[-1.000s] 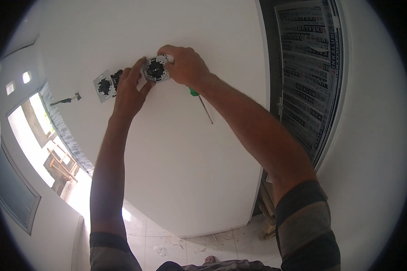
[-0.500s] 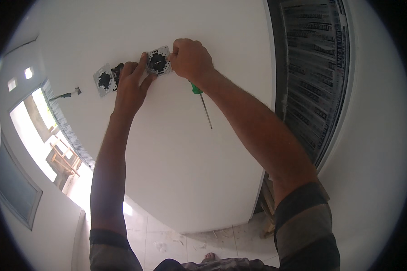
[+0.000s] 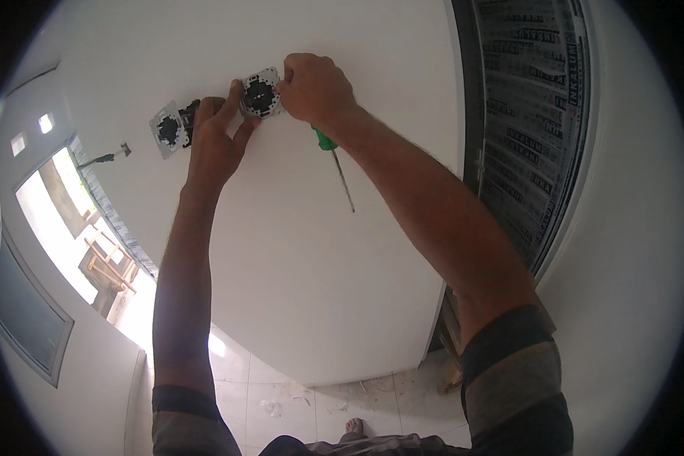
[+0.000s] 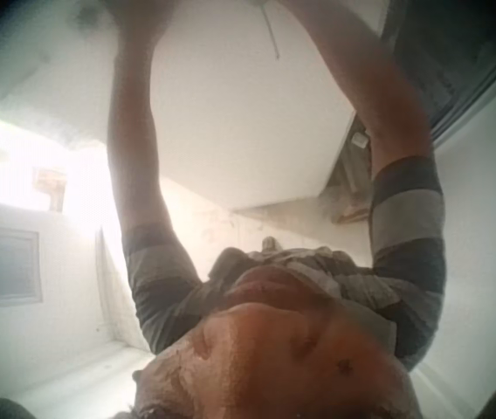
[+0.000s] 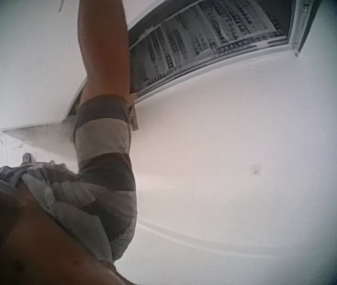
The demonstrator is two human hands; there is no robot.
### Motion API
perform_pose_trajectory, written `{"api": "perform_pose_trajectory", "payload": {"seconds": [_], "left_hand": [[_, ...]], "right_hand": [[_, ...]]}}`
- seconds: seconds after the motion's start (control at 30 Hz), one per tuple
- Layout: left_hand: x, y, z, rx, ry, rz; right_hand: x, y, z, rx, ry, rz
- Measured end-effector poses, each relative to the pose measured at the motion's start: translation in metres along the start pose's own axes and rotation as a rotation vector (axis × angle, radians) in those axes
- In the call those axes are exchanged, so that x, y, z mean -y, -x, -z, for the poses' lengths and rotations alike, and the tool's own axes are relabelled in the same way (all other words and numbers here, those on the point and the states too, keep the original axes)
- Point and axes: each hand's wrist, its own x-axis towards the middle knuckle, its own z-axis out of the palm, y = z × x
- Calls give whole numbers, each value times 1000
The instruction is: The person installs an electrical switch into a wall box, connecting wires and securing the device with a screwdriver. The person retrieves tools and components from a nearby box and repeatedly tightens screws to mount the switch.
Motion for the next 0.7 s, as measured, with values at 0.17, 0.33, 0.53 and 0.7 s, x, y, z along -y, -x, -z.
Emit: {"api": "perform_pose_trajectory", "payload": {"seconds": [0.17,0.33,0.53,0.7], "left_hand": [[-3,-3,1,21,-8,50],[2,-6,-1,29,-25,16],[6,-6,1,43,-9,28],[7,-3,-1,12,20,8]], "right_hand": [[0,-2,-1,-6,20,7],[-1,0,-4,-59,-8,61],[1,1,-6,-6,5,-31],[-5,3,-6,-68,-94,41]]}}
